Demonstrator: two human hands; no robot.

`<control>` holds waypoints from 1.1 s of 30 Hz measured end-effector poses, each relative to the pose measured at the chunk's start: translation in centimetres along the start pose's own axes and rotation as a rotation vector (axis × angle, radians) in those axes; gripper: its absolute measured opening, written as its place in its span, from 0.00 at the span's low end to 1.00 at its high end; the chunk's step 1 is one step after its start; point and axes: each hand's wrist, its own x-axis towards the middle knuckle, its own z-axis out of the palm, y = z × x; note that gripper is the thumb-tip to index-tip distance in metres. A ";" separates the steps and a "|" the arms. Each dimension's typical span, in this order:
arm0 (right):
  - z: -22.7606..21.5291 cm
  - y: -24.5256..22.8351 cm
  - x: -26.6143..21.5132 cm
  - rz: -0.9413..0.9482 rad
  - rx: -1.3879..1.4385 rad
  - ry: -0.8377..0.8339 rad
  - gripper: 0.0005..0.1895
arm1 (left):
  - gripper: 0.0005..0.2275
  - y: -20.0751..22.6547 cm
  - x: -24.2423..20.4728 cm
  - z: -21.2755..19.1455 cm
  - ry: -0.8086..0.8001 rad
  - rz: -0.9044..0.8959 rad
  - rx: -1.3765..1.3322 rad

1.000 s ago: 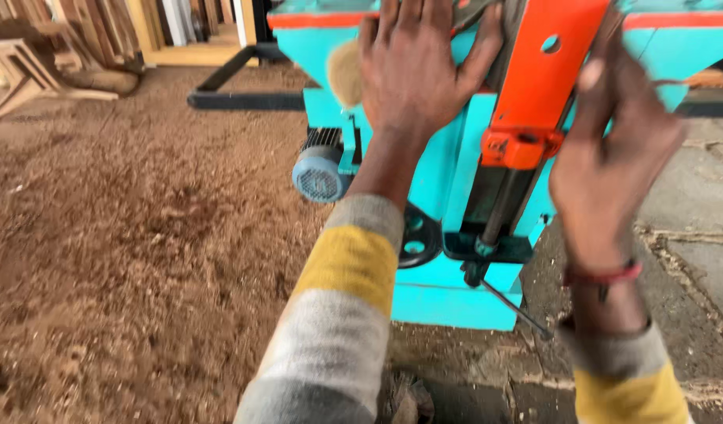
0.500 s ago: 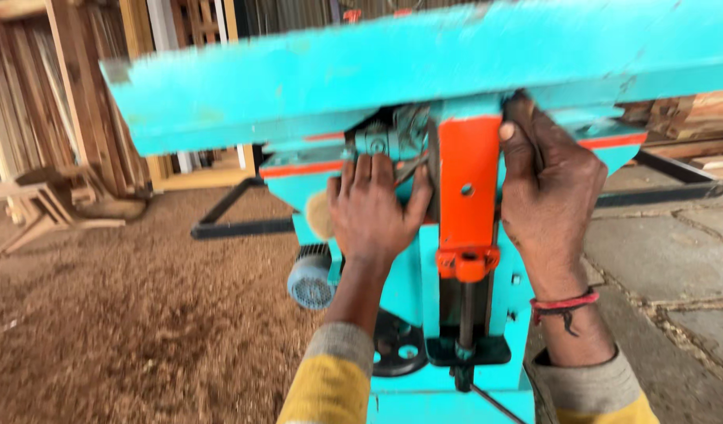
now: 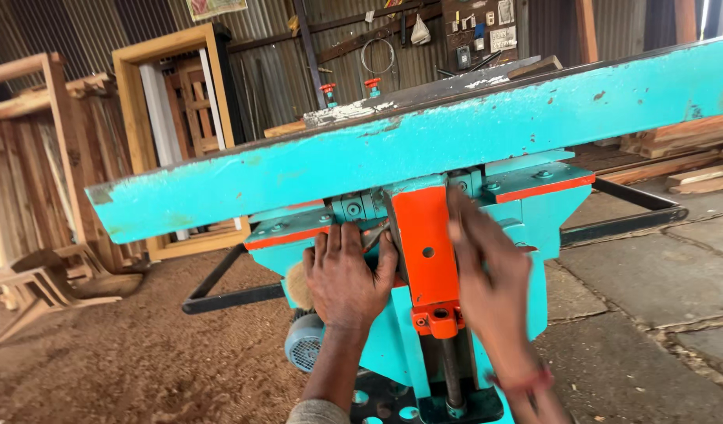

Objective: The person uses a brush and a scraper to clean the underside of a teal and orange woodworking machine. They repeatedly scrub the metal surfaces and scrape off debris, focusing on the area around the central orange component and the motor housing.

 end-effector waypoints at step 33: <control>-1.8 2.1 1.7 0.012 0.056 -0.206 0.23 | 0.21 0.0 0.2 0.6 0.013 -0.001 0.027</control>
